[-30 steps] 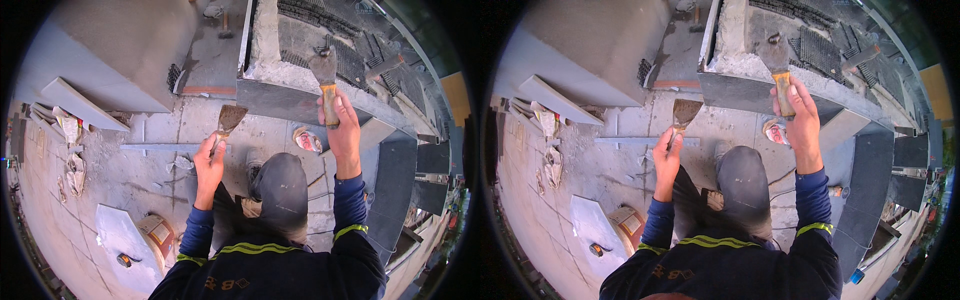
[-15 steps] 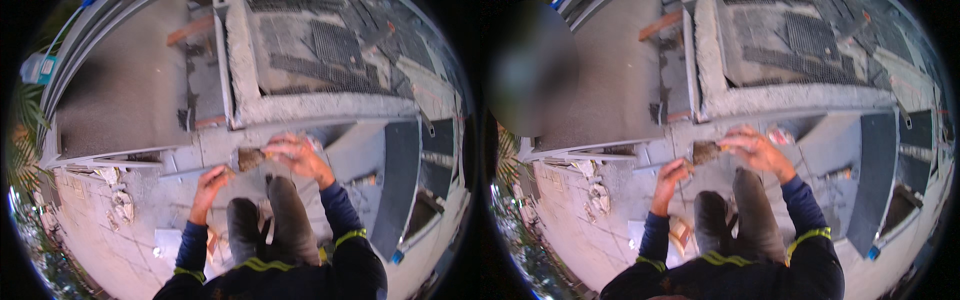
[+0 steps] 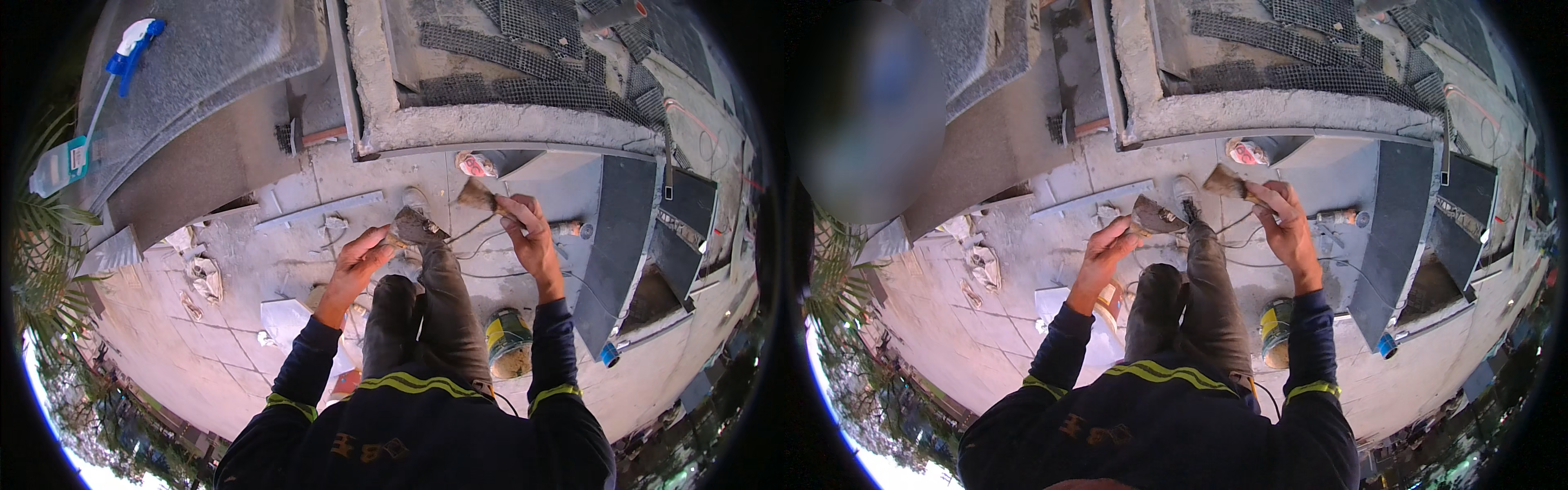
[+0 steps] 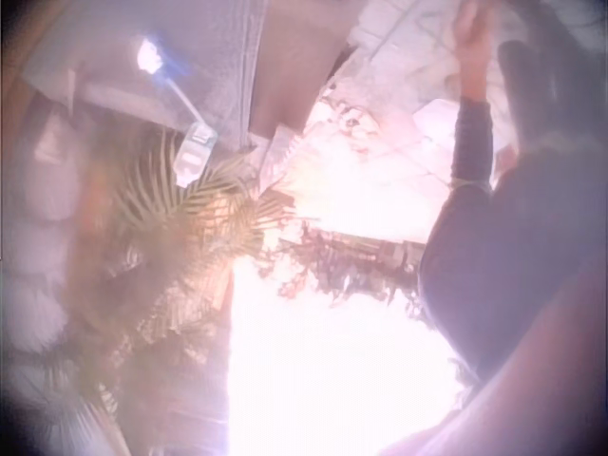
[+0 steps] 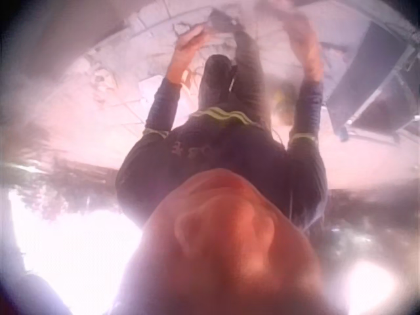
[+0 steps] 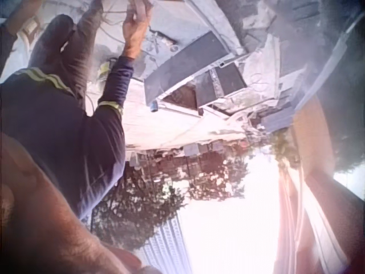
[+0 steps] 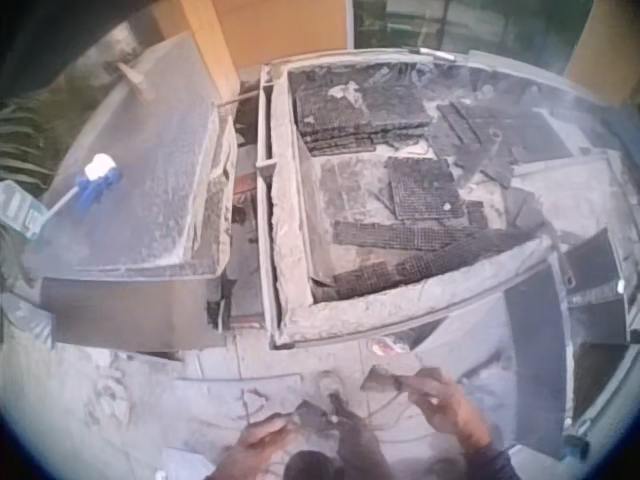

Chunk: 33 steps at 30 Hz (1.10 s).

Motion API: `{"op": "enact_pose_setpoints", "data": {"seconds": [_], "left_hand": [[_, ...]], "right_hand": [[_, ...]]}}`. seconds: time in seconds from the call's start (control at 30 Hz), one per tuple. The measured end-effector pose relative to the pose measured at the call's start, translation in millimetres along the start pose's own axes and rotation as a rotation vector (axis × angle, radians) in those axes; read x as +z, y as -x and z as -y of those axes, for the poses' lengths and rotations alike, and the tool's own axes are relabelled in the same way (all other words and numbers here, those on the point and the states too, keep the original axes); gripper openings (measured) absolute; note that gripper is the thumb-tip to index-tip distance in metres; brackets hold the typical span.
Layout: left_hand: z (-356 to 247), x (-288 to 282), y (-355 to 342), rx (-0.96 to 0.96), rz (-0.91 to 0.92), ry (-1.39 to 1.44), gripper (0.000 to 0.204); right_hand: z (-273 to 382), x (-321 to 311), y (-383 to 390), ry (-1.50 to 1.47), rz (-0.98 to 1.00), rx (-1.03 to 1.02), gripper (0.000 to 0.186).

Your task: The person applies cement to a concrete surface using a trowel and a smaller tool. They repeatedly scoop cement from a pile and spread it onto the surface, smoothing it out.

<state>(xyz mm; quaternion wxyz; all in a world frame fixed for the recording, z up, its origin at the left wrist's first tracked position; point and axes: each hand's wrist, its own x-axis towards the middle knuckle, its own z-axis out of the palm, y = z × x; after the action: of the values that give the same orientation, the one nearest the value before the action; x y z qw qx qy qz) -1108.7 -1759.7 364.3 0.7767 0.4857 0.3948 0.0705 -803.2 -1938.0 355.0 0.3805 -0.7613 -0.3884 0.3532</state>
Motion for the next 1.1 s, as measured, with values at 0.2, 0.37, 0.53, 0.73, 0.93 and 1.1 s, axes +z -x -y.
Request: {"op": "enact_pose_setpoints", "data": {"seconds": [0.2,0.37,0.53,0.73,0.93,1.1], "left_hand": [[-26.8,14.4,-8.9,-0.024,-0.13,0.047,0.033],[-37.4,23.4,4.2,-0.039,-0.324,-0.222,0.021],[-48.9,26.2,-13.7,-0.05,-0.201,-0.167,0.023],[-69.8,53.4,-40.1,-0.013,-0.104,-0.074,0.032],[-77.2,32.4,-35.0,0.017,-0.056,-0.071,0.036],[-119.1,48.0,-34.9,0.097,0.106,-0.243,0.035]], "right_hand": [[-15.5,24.9,26.8,-0.664,-0.229,0.479,0.043],[-27.7,57.4,19.0,-0.694,-0.064,0.645,0.046],[-11.0,53.2,14.2,-0.898,-0.194,0.568,0.048],[9.6,15.6,36.7,-1.171,-0.36,0.588,0.044],[74.2,14.9,55.2,-1.224,-0.515,0.541,0.04],[143.3,31.2,91.1,-1.158,-0.61,0.362,0.036]]}}
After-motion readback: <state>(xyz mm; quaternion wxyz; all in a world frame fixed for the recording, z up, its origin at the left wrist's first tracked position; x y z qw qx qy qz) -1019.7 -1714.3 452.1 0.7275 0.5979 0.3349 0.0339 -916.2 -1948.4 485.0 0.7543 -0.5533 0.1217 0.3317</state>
